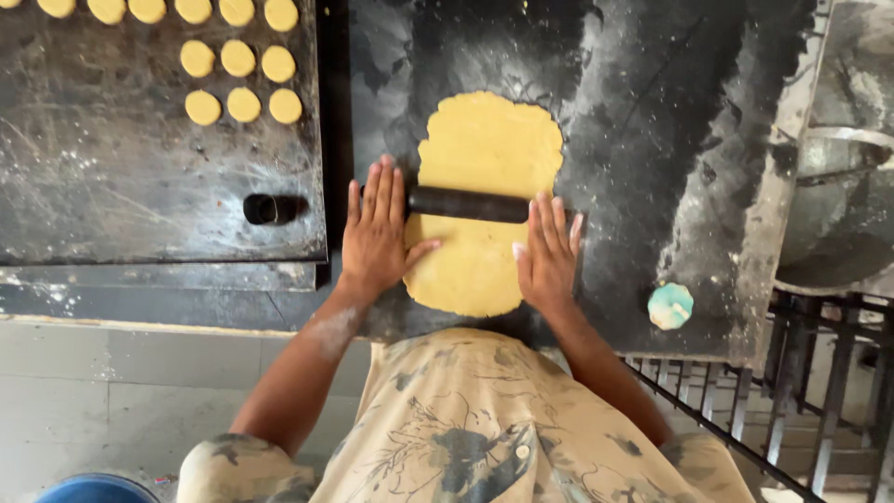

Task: The person prepares cookies by flattening a piece of dough by hand, rolling it smooth with a rolling pin, and then using a circular cutter to press out shapes and placing them onto a baking tray.

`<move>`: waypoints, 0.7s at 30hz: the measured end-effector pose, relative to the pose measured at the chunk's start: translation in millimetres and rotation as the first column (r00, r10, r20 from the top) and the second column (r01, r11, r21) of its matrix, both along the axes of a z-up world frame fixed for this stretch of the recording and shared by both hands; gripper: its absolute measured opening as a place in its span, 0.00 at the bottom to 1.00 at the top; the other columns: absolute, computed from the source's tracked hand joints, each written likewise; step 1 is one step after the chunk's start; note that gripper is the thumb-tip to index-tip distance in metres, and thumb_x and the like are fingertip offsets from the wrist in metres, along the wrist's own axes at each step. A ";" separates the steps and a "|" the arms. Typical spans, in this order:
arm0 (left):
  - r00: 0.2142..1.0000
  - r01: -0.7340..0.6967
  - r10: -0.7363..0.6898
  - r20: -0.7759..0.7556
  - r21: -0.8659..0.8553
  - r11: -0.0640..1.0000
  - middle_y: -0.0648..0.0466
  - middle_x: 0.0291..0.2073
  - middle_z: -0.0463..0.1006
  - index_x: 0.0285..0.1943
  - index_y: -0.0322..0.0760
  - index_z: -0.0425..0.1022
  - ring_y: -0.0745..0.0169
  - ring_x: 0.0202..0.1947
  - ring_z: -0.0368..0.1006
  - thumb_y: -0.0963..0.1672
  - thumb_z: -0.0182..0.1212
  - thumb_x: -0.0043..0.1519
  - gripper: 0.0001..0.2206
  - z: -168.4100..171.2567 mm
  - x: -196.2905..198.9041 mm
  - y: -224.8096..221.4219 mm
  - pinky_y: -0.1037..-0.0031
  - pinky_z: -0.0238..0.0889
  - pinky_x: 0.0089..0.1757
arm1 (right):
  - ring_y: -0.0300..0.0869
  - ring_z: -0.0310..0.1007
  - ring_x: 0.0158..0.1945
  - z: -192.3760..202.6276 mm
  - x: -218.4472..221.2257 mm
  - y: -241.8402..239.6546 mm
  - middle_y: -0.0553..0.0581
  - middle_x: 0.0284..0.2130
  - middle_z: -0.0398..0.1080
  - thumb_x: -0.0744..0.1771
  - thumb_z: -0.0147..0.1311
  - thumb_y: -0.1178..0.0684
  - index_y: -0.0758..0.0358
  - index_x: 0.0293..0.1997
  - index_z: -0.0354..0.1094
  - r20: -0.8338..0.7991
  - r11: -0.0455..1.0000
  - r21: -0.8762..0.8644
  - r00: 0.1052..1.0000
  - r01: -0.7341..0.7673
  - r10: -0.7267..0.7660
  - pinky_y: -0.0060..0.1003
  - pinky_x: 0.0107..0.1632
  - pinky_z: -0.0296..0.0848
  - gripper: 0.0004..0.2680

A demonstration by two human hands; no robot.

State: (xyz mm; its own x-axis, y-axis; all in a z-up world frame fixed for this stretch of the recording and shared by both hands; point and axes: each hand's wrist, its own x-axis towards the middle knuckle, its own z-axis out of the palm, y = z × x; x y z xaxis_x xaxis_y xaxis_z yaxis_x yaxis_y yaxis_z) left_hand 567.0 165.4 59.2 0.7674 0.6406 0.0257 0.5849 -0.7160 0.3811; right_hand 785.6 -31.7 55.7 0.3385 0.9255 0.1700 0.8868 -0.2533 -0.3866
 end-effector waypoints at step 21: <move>0.977 0.126 -0.145 0.159 0.127 0.984 0.51 0.53 0.76 0.59 0.34 0.78 0.51 0.57 0.70 0.39 0.54 0.60 0.18 -26.6 -20.9 -36.6 0.60 0.59 0.56 | 0.53 0.71 0.60 2.3 25.5 -69.8 0.60 0.55 0.72 0.64 0.49 0.69 0.64 0.54 0.73 -0.180 0.971 0.187 0.977 0.150 -0.117 0.43 0.61 0.71 0.15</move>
State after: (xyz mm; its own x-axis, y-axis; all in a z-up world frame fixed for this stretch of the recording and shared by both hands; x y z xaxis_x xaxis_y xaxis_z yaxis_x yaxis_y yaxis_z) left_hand 546.0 128.8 32.7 0.8253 0.5162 0.2290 0.4146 -0.8292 0.3750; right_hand 811.0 -101.6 58.0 0.4958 0.8233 0.2764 0.7689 -0.2682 -0.5803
